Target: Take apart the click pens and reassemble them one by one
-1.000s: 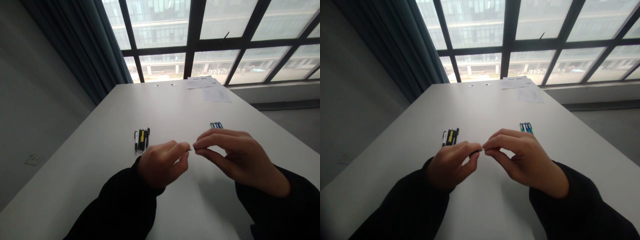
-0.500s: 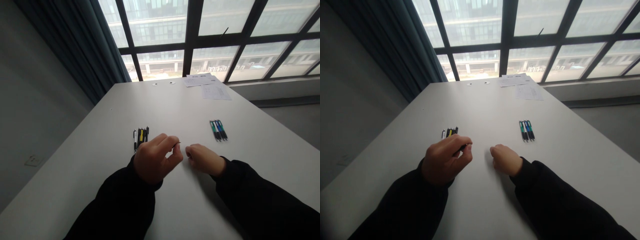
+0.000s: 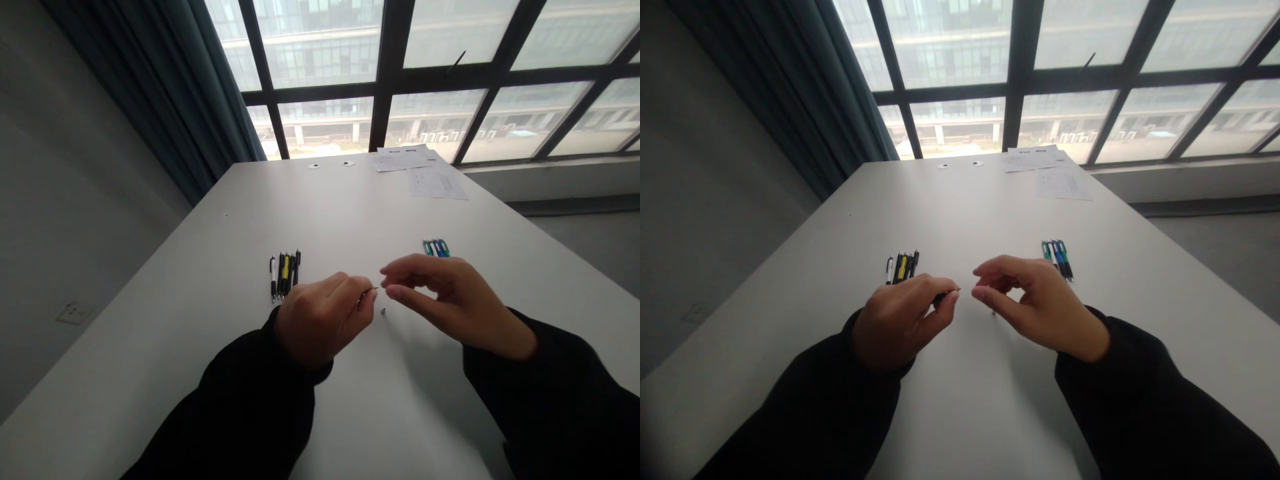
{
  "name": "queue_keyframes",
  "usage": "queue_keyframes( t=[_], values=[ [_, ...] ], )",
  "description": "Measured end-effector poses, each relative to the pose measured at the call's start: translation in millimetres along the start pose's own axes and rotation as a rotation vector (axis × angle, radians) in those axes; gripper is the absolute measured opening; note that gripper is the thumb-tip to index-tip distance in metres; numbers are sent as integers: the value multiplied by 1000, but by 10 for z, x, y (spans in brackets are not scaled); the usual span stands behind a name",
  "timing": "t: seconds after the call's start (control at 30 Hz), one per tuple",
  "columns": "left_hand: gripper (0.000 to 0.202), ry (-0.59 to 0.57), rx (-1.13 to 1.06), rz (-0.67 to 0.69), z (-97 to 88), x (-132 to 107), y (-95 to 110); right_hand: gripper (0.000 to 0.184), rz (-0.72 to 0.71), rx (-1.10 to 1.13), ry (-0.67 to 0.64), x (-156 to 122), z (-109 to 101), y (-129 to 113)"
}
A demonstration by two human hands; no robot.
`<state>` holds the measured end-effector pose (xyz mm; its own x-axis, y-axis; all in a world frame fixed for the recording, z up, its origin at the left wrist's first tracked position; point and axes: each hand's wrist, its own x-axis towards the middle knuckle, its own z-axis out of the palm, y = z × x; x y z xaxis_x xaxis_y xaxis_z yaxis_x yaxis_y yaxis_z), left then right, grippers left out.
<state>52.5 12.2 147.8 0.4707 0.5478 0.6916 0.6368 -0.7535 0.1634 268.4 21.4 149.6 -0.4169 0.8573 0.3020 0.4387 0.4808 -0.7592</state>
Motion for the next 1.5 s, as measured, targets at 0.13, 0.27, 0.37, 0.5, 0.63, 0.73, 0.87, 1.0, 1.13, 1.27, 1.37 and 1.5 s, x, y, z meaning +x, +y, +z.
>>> queue_keyframes(
  t=[0.13,0.27,0.37,0.5,0.63,0.73,0.87,1.0,1.13,1.27,1.37,1.5],
  values=[
    [10,-4,-8,52,-3,-32,-26,17,-88,180,-2,-62,-9,-150],
    [10,-8,14,90,7,-37,-56,12,-93,115,36,-48,29,-149],
    [16,-18,45,107,-2,-32,-58,8,-98,83,1,-39,15,-141],
    [28,-52,83,116,-36,-18,-41,5,-101,143,-36,-50,9,-133],
    [32,-77,91,126,-54,-2,-36,14,-39,229,-88,-54,15,-128],
    [37,-80,101,140,-49,3,-46,13,-29,240,-154,-46,5,-118],
    [37,-106,100,157,-46,8,-51,7,-62,294,-126,-46,-31,-88],
    [34,-131,140,172,-60,17,-51,14,-67,375,-79,-69,-101,-24],
    [34,-166,166,145,-65,11,-78,14,-33,92,-65,-107,-93,205],
    [35,-167,178,125,-38,-13,-119,4,-13,-246,-199,-189,116,640],
    [37,-166,176,120,-2,-25,-149,8,-17,-321,-291,-283,279,939],
    [38,-193,171,116,48,-24,-170,15,-89,-333,-278,-377,331,1142]
  ],
)
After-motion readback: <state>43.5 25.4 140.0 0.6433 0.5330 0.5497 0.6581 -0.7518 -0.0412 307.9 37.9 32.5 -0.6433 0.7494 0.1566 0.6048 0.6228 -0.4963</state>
